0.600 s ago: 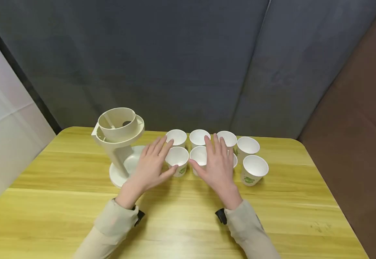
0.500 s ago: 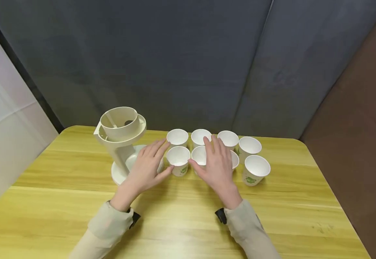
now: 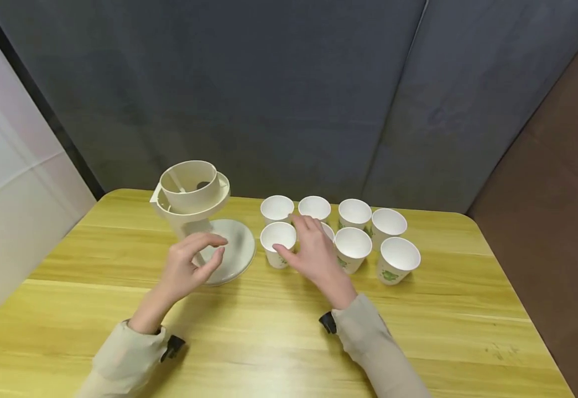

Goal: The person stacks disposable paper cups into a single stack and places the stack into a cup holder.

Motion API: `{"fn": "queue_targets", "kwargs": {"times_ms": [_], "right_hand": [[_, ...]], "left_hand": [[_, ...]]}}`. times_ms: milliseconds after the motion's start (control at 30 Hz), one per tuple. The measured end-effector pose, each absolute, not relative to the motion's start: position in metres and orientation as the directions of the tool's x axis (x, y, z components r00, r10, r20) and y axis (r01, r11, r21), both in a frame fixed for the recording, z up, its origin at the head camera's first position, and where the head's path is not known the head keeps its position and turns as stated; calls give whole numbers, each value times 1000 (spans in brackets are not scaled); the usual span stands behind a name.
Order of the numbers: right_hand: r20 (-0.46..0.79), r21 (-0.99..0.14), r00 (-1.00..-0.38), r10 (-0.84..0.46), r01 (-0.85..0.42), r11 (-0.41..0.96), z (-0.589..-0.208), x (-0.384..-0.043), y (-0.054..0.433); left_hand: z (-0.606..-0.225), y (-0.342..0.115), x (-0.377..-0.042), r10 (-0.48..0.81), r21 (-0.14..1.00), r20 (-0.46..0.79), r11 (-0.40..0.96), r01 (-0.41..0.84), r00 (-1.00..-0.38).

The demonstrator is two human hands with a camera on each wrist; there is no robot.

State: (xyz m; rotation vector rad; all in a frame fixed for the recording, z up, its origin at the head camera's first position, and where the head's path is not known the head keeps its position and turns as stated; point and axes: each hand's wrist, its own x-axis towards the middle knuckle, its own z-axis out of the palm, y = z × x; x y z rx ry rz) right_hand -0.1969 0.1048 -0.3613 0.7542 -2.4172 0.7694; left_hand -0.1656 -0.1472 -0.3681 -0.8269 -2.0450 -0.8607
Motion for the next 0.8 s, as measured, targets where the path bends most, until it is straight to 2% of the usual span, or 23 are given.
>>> {"fn": "queue_targets", "kwargs": {"times_ms": [200, 300, 367, 500, 600, 700, 800], "right_hand": [[562, -340, -720, -407, -650, 679, -359, -203, 94], [532, -336, -731, -427, -645, 686, -358, -205, 89], [491, -344, -755, -434, -626, 700, -357, -207, 87], [402, -353, -804, -438, -578, 736, -355, -209, 83], [352, -350, -825, -442, -554, 755, -355, -211, 82], [318, -343, -837, -445, -539, 769, -356, -212, 80], [292, -333, -844, -449, -530, 780, -356, -212, 79]], "left_hand": [[-371, -168, -164, 115, 366, 875, 476, 800, -470], [-369, -177, -164, 42, 409, 878, 455, 791, -477], [-365, -182, -162, -14, 452, 863, 468, 759, -505], [-354, -186, -154, -130, 573, 792, 496, 652, -597], [-354, -193, -156, -169, 711, 663, 450, 541, -730], [-364, -203, -165, -144, 830, 485, 386, 402, -862], [-373, -212, -174, -79, 889, 358, 332, 314, -930]]}}
